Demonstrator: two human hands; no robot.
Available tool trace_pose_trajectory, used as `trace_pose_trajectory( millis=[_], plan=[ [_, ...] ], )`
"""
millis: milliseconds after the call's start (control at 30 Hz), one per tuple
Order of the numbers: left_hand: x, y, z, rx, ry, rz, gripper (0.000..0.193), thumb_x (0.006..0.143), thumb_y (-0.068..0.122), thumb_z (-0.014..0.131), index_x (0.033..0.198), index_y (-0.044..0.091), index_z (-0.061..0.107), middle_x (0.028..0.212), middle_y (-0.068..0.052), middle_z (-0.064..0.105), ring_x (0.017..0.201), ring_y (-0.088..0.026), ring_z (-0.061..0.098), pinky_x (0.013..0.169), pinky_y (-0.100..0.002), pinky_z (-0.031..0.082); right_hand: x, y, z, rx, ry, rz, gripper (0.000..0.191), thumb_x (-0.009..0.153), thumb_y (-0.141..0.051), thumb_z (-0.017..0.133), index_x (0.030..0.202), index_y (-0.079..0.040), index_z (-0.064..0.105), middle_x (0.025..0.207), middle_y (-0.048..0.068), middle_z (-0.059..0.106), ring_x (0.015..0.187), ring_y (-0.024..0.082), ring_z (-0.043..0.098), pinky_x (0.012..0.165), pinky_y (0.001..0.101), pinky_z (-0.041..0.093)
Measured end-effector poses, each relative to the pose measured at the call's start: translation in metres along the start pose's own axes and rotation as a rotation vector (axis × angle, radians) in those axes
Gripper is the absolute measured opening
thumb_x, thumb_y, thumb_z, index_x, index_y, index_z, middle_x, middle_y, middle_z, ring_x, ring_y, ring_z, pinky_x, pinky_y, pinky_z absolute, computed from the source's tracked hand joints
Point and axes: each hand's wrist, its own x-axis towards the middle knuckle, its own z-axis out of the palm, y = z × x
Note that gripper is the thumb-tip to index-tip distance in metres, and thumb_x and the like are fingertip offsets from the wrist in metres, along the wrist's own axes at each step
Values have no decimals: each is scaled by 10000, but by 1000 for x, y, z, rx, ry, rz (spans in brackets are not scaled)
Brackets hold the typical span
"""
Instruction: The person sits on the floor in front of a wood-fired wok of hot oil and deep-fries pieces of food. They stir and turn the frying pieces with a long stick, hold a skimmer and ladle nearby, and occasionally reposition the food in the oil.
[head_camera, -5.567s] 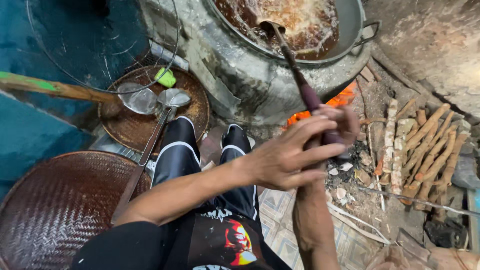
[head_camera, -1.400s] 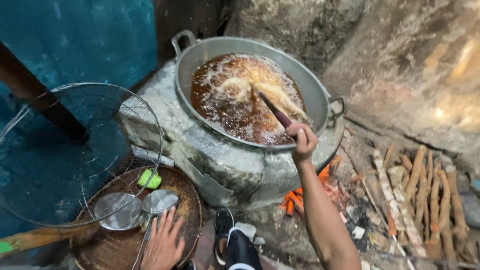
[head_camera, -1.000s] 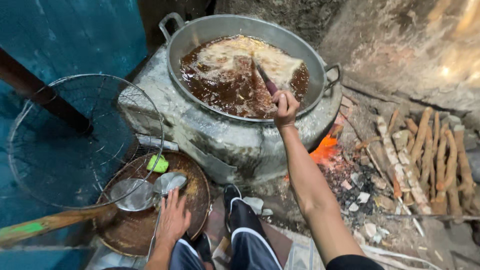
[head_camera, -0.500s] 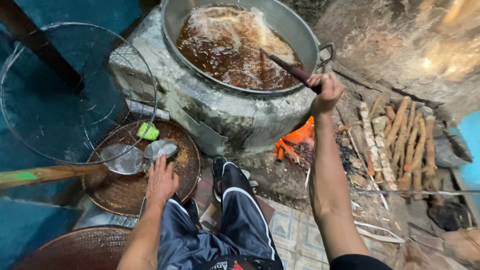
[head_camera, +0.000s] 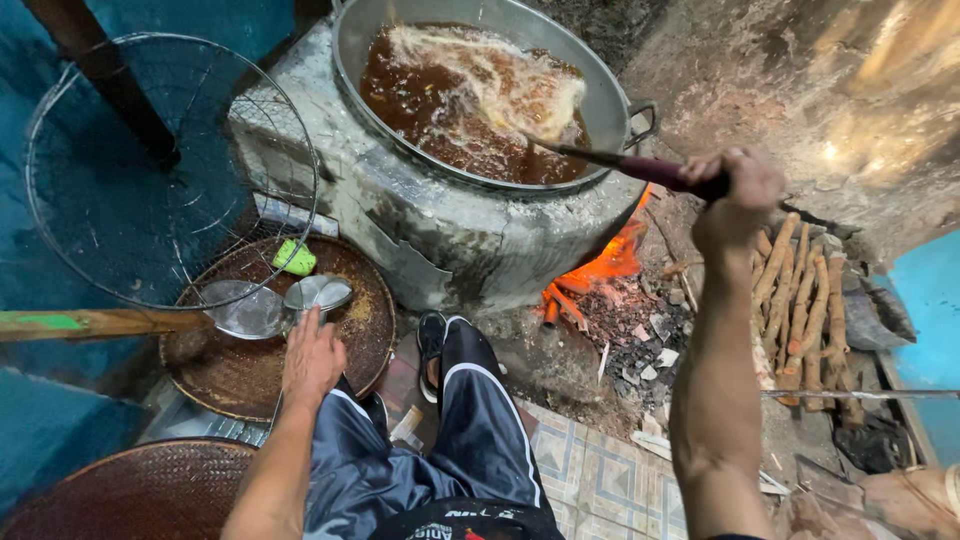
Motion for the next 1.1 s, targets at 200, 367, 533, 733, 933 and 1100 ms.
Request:
trace_pose_trajectory(
  millis=[200,367,533,733,933,1100],
  plan=[
    [2,-4,7,-42,3,-21,455,909,253,525,1286,34,652,1624,-183,368,1506,-350,328,1235,-457,249,-8,-47,-45,194,0,-3,442,1158,-186,462,766,16,491,671,129,470,591,261,554,648,467,556],
    [12,-3,20,-17,-48,-9,466,908,253,524,1305,42,646,1607,-184,376,1494,-345,341,1227,-471,260,-14,-48,-73,321,237,-35,374,1225,-201,423,911,1,435,706,143,386,564,307,445,599,455,461],
    [25,-3,33,9,-74,39,427,912,240,528,1247,7,654,1600,-199,395,1500,-331,356,1223,-454,291,-1,-15,-59,414,152,-71,379,1242,-306,406,993,-21,422,663,133,373,506,314,462,566,429,438],
    [35,-7,46,-29,-131,29,408,880,224,556,1210,6,659,1585,-212,401,1471,-343,379,1193,-454,314,9,36,9,343,162,-276,326,1154,-278,415,927,-45,402,633,135,409,424,229,420,443,399,430],
    [39,-17,64,-50,-157,1,424,888,221,551,1239,8,655,1594,-216,380,1470,-362,362,1194,-487,291,-4,85,63,389,211,-194,283,1135,-232,436,921,-49,405,656,108,436,467,211,461,466,386,499],
    [43,-22,73,-39,-180,19,441,893,228,541,1256,2,650,1605,-219,366,1488,-360,345,1206,-482,276,-5,138,96,277,144,-161,215,1081,-181,423,904,-60,419,698,113,501,587,204,560,612,384,572]
  ],
)
